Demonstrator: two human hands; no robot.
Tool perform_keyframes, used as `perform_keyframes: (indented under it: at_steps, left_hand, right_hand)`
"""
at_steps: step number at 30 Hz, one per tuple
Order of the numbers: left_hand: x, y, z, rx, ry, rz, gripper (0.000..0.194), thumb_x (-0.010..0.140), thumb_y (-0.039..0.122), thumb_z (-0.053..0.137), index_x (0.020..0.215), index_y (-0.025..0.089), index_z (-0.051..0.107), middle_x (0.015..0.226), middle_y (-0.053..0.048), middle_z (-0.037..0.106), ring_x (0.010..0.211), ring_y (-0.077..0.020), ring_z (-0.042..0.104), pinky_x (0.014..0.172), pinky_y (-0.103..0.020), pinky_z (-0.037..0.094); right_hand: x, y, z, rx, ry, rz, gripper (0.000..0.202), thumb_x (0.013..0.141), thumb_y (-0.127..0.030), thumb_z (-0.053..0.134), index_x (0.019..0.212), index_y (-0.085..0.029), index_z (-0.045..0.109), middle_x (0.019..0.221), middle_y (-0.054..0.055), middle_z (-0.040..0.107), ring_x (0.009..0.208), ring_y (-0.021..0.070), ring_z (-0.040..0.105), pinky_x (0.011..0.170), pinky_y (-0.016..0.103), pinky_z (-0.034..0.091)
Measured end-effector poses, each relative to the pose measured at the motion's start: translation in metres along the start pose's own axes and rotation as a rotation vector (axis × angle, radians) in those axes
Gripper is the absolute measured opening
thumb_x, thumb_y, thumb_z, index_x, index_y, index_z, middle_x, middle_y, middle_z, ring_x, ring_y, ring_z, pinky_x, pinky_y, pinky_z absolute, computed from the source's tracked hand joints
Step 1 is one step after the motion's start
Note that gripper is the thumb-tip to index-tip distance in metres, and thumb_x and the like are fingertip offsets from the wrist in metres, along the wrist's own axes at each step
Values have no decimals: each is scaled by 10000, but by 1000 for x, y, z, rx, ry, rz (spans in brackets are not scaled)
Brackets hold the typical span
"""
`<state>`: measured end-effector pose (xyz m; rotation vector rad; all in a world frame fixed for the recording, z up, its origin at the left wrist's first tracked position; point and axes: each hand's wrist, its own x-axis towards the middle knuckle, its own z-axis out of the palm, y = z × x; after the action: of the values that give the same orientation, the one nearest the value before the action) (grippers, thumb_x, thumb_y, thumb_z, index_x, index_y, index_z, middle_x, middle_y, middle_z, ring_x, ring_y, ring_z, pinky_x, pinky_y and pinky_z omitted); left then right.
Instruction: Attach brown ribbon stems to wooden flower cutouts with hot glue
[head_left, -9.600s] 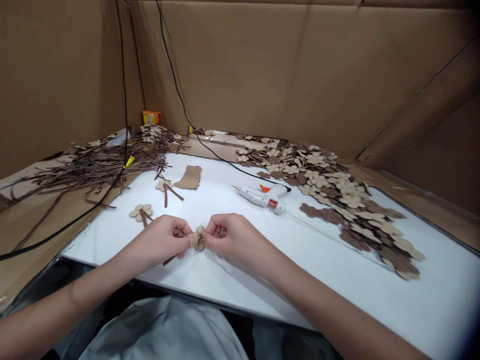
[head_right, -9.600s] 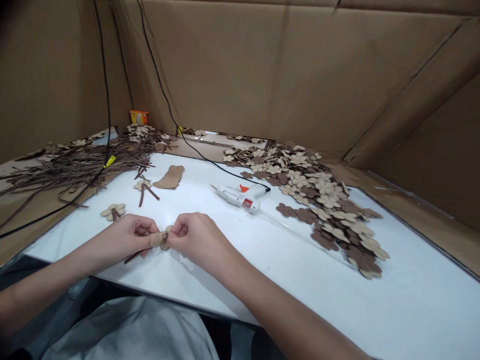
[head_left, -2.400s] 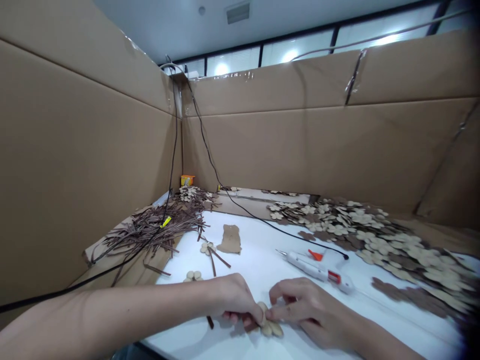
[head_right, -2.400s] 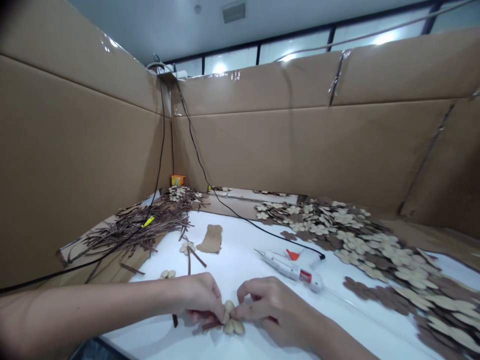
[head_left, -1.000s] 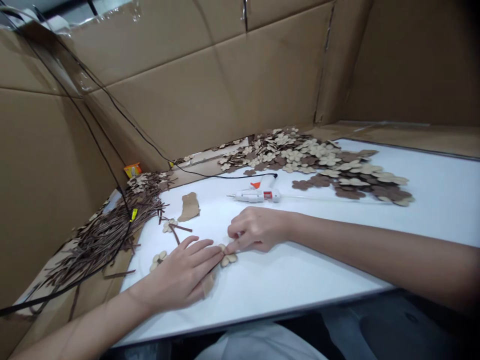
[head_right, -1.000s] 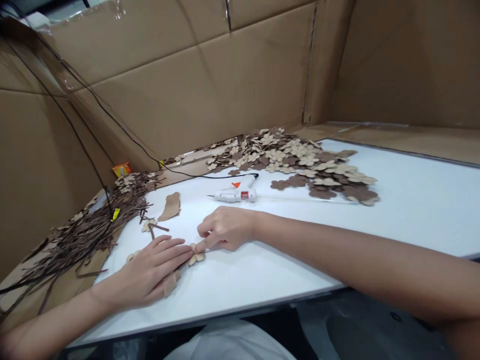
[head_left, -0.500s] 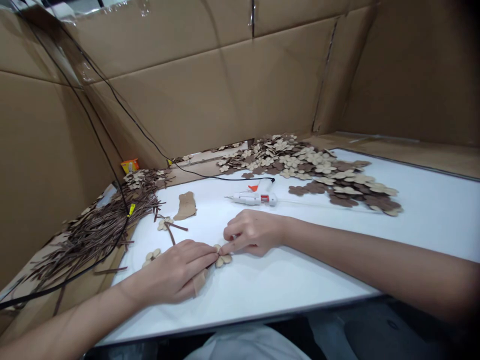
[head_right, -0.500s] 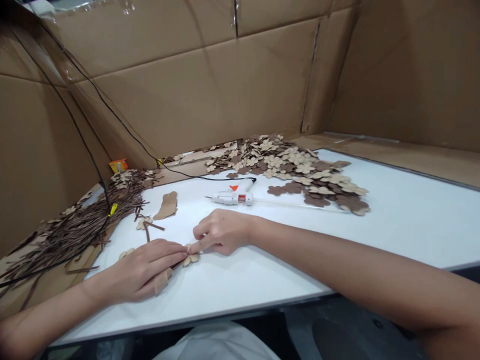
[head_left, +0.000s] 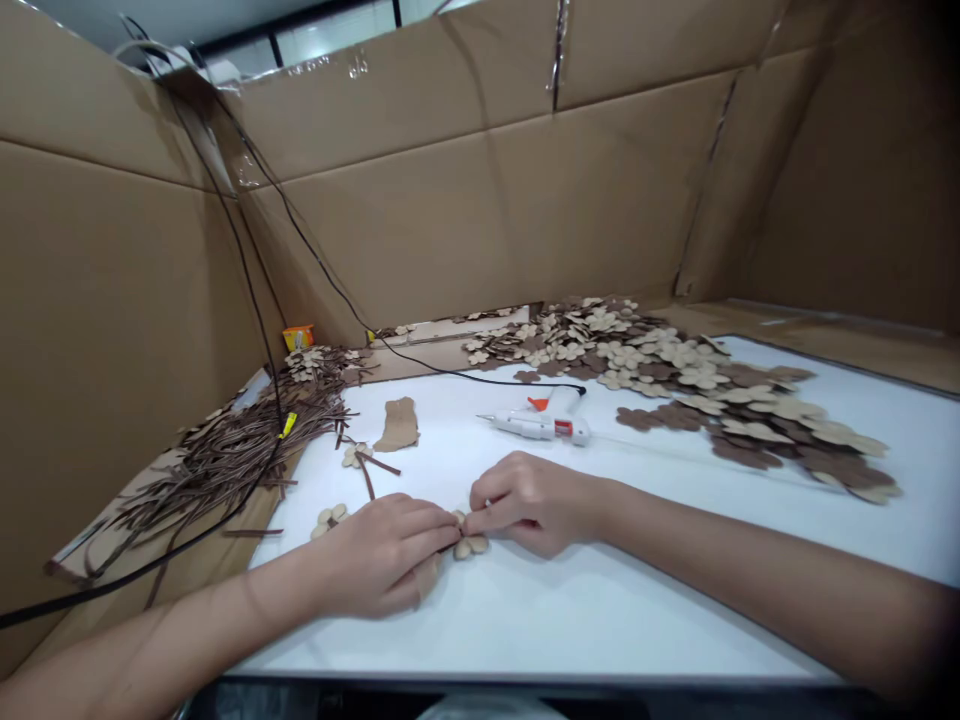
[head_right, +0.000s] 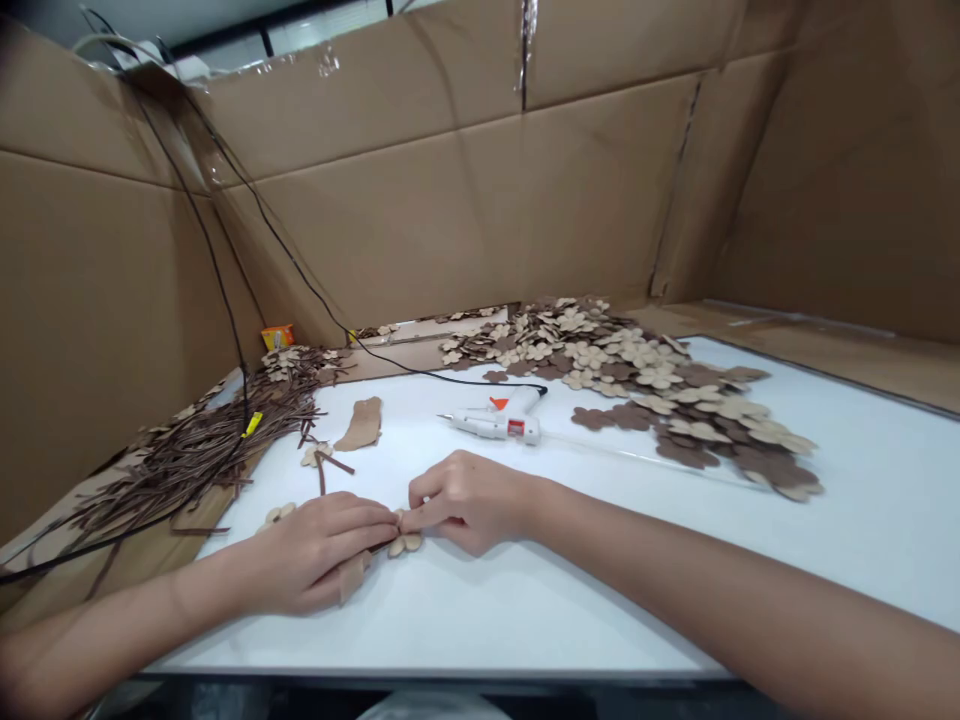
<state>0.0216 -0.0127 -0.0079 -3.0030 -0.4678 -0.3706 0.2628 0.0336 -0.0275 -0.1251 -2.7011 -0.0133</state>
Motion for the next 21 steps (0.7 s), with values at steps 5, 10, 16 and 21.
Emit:
perform_keyframes:
  at_steps: [5,10,16,21]
  left_hand:
    - [0,1,0,-46,-15,-36,336,859,168,405,1184,133,485,1144,-104,600,1000,-205,556,879,-317,447]
    - [-1,3,1,-106,-5,-105,333,879,180,388,1202,170,468,1140,-86,598,991,-185,556,885,-305,437]
    - [0,4,-1,-67,-26,-70,325,886,207,387,1202,176,458,1027,-107,612,943,-205,568,856,-343,438]
    - [1,5,-2,-39,-60,-70,329,865,237,437,1182,155,471,987,-103,612,916,-215,570,851,-355,432]
  right_hand:
    - [4,-5,-3,-77,-62,-26,236,848,-134,406,930,-185,622,687,25,592,573,123,513,534,252,348]
    - [5,-5,-5,-85,-94,6,286,823,-114,400,958,-210,633,698,22,596,586,124,517,546,254,344]
    - [3,-1,-7,61,-66,119,432,693,-35,411,961,-233,687,734,9,615,584,103,515,552,209,367]
    - [2,3,-7,220,-33,181,425,709,-25,403,935,-207,713,729,14,589,549,75,478,524,175,360]
